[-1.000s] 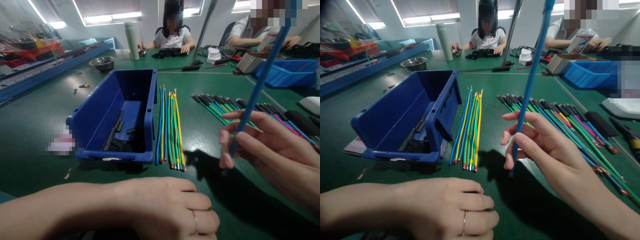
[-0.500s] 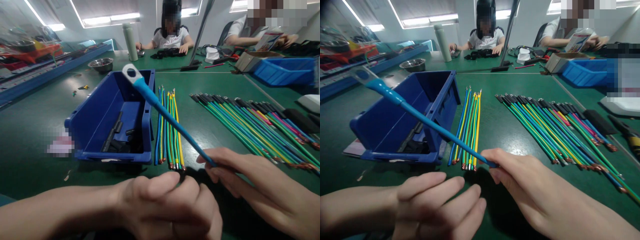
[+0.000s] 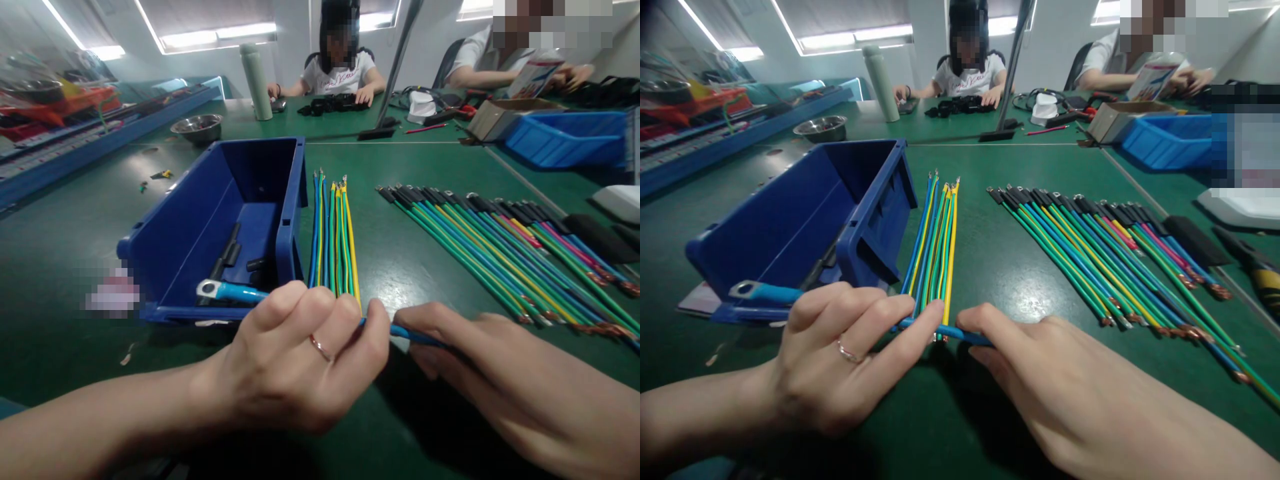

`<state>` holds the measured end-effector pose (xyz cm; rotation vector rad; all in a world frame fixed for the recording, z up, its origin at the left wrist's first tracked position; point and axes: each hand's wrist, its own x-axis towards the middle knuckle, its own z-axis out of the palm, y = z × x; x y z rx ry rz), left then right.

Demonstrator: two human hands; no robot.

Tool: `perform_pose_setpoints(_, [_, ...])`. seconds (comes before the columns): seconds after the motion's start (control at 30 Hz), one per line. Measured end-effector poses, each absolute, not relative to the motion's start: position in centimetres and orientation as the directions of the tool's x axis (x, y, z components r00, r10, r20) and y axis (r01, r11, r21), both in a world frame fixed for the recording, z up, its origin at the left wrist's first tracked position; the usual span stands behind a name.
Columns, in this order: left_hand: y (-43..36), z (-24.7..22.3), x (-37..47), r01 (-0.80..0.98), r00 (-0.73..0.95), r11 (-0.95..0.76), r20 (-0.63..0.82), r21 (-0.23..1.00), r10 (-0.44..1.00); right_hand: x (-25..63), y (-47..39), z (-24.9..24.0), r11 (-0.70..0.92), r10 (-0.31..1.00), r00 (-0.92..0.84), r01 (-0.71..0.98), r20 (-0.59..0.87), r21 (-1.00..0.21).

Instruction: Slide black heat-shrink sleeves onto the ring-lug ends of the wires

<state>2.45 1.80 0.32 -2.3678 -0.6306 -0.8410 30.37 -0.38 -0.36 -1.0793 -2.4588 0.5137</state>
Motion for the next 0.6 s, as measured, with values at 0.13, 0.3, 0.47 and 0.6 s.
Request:
perform_pose_setpoints(0.13, [1.6, 0.0, 2.4, 0.552, 0.716, -0.766, 0.659, -0.330, 0.232, 29.4, 0.5, 0.1, 0.768, 0.636, -0.724, 0.563, 0.268, -0.305])
perform_pose_setpoints(0.3, [1.8, -0.2, 1.8, 0.452, 0.762, -0.824, 0.628, -0.340, 0.158, 29.1, 0.9, 0.4, 0.845, 0.531, -0.780, 0.461, 0.330, -0.270])
perform_pose_setpoints(0.47, [1.7, -0.6, 0.9, 0.329, 0.819, -0.835, 0.573, -0.441, 0.020, 29.3, 0.8, 1.2, 0.884, 0.446, -0.852, 0.373, 0.273, -0.283])
perform_pose_setpoints(0.6, [1.8, -1.2, 1.0, 0.330, 0.805, -0.833, 0.593, -0.444, 0.003, 28.9, 0.5, 0.8, 0.887, 0.460, -0.826, 0.413, 0.325, -0.206])
